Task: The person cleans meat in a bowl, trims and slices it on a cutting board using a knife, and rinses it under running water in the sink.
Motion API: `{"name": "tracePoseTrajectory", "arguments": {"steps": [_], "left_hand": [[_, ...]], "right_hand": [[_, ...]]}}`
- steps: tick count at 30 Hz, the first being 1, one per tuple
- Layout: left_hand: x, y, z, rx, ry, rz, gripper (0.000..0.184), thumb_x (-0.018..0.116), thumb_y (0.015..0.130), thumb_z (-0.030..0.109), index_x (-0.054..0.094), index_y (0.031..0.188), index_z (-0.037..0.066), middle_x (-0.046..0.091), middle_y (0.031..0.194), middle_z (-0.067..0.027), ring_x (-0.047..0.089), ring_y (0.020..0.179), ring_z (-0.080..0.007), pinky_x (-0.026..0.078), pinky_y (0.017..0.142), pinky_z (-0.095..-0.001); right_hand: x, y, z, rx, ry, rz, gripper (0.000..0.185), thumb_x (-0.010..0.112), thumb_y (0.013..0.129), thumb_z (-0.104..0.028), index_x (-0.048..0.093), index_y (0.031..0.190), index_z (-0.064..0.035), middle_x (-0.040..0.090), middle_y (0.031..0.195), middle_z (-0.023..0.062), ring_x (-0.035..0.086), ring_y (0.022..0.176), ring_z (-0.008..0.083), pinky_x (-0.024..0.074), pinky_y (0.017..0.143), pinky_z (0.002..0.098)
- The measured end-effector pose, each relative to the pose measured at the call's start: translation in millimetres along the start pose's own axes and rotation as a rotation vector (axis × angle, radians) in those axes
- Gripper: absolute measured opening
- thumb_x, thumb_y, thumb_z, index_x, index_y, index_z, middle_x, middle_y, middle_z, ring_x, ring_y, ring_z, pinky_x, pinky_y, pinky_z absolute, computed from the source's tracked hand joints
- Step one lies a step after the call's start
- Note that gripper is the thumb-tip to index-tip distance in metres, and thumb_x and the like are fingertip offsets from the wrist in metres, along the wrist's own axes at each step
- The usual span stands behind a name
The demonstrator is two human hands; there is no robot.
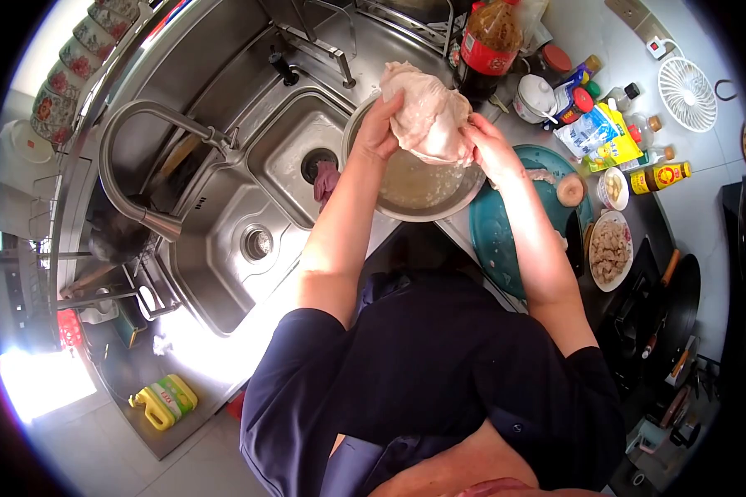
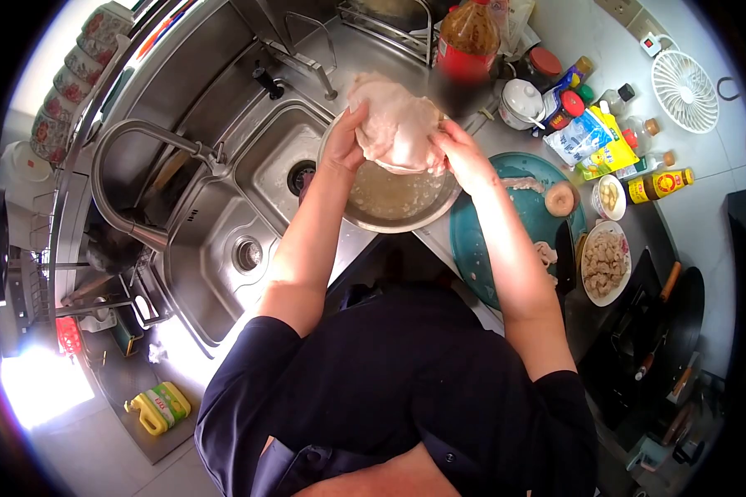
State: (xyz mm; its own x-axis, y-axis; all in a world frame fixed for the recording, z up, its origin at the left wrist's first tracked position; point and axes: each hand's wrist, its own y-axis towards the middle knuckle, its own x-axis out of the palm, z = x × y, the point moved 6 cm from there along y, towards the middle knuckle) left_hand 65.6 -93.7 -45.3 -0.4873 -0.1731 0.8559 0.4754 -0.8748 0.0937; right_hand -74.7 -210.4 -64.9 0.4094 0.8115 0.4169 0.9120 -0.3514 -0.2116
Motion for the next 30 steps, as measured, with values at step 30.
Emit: {"name": "tracePoseTrajectory", "arguments": {"steps": [30], "left_hand": [[113.9, 10.6, -167.7, -0.256, 0.333, -0.240, 0.064, 0.060, 0.075, -0.014, 0.044, 0.134, 0.006, 0.058, 0.115, -0.0047, 0.059, 0.100, -0.0161, 0.050, 0.083, -0.0305]], "right_hand": [[-130.4, -154.7, -46.1, -0.414, 0.094, 0.507, 0.031, 0.067, 0.086, -0.005, 0.051, 0.112, -0.0059, 0.061, 0.098, 0.0033, 0.061, 0.080, 0.0114, 0.0500, 0.069, 0.0252]]}}
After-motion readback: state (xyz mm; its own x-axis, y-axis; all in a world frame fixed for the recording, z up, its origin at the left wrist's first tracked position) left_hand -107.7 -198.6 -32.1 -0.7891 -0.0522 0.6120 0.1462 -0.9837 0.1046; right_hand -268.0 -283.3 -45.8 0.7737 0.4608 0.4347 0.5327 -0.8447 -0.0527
